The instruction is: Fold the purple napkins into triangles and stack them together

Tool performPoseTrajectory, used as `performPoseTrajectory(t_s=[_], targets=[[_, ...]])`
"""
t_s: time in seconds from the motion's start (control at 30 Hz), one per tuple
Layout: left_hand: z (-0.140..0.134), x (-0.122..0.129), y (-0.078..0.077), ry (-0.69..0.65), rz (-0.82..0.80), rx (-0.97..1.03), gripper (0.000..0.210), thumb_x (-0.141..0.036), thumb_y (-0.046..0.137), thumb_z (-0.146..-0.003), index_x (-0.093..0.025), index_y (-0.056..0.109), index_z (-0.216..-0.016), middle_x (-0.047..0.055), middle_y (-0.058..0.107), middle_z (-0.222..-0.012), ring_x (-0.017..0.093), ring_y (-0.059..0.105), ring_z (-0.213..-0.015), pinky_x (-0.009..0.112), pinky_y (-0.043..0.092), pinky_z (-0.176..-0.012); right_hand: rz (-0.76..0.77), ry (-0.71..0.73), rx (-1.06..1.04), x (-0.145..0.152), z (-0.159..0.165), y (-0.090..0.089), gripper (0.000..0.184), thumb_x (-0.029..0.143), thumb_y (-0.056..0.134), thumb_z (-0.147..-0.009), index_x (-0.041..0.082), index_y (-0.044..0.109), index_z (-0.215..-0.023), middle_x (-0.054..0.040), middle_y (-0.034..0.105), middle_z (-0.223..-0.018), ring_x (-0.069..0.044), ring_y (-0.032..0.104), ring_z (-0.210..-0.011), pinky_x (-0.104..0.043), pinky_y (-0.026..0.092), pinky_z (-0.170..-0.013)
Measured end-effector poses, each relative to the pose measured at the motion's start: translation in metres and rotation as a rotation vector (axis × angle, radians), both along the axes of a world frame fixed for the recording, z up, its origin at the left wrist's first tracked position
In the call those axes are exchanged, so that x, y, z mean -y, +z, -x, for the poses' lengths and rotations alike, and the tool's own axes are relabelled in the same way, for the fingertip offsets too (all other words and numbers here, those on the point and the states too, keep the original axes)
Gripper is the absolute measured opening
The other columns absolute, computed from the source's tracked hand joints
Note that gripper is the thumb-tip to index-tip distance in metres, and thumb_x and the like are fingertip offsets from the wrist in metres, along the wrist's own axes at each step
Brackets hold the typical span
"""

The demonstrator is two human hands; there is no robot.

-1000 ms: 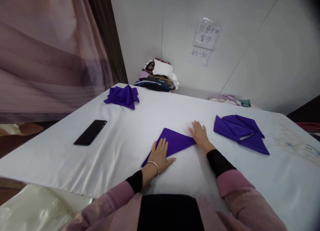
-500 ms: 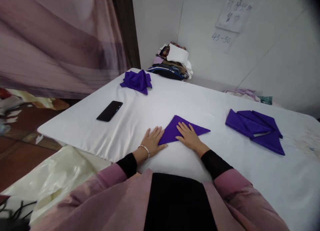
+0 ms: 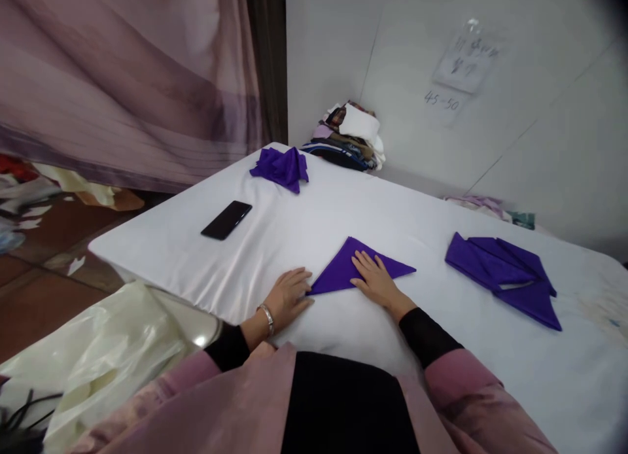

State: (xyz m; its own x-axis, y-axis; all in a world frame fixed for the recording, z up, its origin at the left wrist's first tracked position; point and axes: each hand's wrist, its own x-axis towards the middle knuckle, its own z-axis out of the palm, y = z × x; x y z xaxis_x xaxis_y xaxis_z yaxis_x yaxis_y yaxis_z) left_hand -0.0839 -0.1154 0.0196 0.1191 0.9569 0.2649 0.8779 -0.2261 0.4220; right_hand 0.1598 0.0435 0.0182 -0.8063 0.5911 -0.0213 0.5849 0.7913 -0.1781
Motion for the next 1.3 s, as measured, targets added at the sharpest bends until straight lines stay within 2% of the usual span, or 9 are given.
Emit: performPoseTrajectory(t_s=[0.2,0.33,0.4,0.47,0.6,0.8,0.93,1.17,1.3], targets=[[-0.004,-0.002,0.009,-0.048,0.036,0.029,0.015,-0.023,0.049,-0.082,-0.022,0.063,-0.077,0.004,0.060,-0.120,0.023,0.041,-0.125,0.044,0.037,-0.102,0.038,0.064,0.006,-0.009,-0.005,0.003,0.065,0.058,0.027,-0.089,0.021,0.022,-0.143,-0.0070,0.019,-0.149,-0.022,0.012,-0.138,-0.046,0.008,-0.110],[-0.002,-0.010,0.014,-0.105,-0.024,0.027,0.022,-0.027,0.050,-0.081,-0.022,0.061,-0.099,0.006,0.057,-0.124,0.023,0.042,-0.123,0.045,0.038,-0.101,0.061,0.080,-0.013,-0.009,-0.005,0.006,0.065,0.057,0.031,-0.089,0.022,0.022,-0.143,-0.0071,0.019,-0.149,-0.022,0.011,-0.138,-0.047,0.008,-0.110],[-0.002,-0.019,0.014,-0.242,-0.041,0.003,0.038,-0.016,0.049,-0.077,-0.022,0.056,-0.113,0.006,0.052,-0.131,0.022,0.040,-0.125,0.043,0.037,-0.102,0.068,0.081,-0.015,-0.009,-0.005,0.008,0.066,0.057,0.032,-0.088,0.022,0.023,-0.142,-0.0077,0.020,-0.149,-0.023,0.012,-0.137,-0.047,0.008,-0.110],[-0.001,-0.030,0.014,-0.377,-0.023,-0.038,0.052,-0.004,0.044,-0.069,-0.023,0.054,-0.117,0.004,0.048,-0.134,0.019,0.037,-0.127,0.040,0.037,-0.103,0.084,0.092,-0.019,-0.009,-0.007,0.011,0.067,0.058,0.033,-0.087,0.022,0.023,-0.142,-0.0081,0.020,-0.149,-0.023,0.012,-0.137,-0.047,0.007,-0.110],[0.000,-0.054,0.016,-0.458,0.043,-0.180,0.065,0.003,0.041,-0.063,-0.024,0.052,-0.122,0.005,0.046,-0.137,0.020,0.036,-0.129,0.042,0.035,-0.102,0.147,0.151,-0.045,-0.010,-0.013,0.019,0.072,0.062,0.038,-0.084,0.022,0.024,-0.142,-0.0085,0.020,-0.148,-0.023,0.012,-0.137,-0.047,0.005,-0.110],[-0.007,-0.088,0.019,-0.571,0.085,-0.231,0.051,-0.008,0.041,-0.078,-0.031,0.052,-0.123,0.003,0.046,-0.137,0.020,0.035,-0.130,0.040,0.030,-0.103,0.209,0.189,-0.056,-0.011,-0.018,0.023,0.074,0.062,0.043,-0.082,0.025,0.022,-0.142,-0.0075,0.019,-0.149,-0.024,0.014,-0.137,-0.048,0.005,-0.110],[-0.012,-0.102,0.016,-0.646,0.082,-0.232,0.041,-0.016,0.044,-0.081,-0.032,0.057,-0.117,0.002,0.051,-0.132,0.019,0.036,-0.129,0.039,0.026,-0.105,0.196,0.198,-0.080,-0.013,-0.018,0.019,0.074,0.062,0.045,-0.081,0.025,0.025,-0.141,-0.0077,0.021,-0.148,-0.024,0.015,-0.137,-0.048,0.005,-0.110],[-0.014,-0.104,0.014,-0.650,0.056,-0.249,0.036,-0.017,0.041,-0.083,-0.030,0.060,-0.111,0.002,0.058,-0.124,0.018,0.040,-0.125,0.038,0.026,-0.104,0.175,0.211,-0.129,-0.010,-0.020,0.024,0.073,0.061,0.045,-0.081,0.021,0.030,-0.140,-0.0104,0.024,-0.147,-0.025,0.017,-0.136,-0.048,0.007,-0.109],[-0.016,-0.097,0.019,-0.618,0.055,-0.204,0.036,-0.016,0.036,-0.084,-0.028,0.060,-0.107,0.001,0.063,-0.115,0.018,0.044,-0.120,0.040,0.025,-0.104,0.127,0.240,-0.198,0.019,-0.024,0.024,0.077,0.060,0.052,-0.078,0.019,0.030,-0.140,-0.0108,0.029,-0.145,-0.025,0.020,-0.135,-0.048,0.005,-0.110]])
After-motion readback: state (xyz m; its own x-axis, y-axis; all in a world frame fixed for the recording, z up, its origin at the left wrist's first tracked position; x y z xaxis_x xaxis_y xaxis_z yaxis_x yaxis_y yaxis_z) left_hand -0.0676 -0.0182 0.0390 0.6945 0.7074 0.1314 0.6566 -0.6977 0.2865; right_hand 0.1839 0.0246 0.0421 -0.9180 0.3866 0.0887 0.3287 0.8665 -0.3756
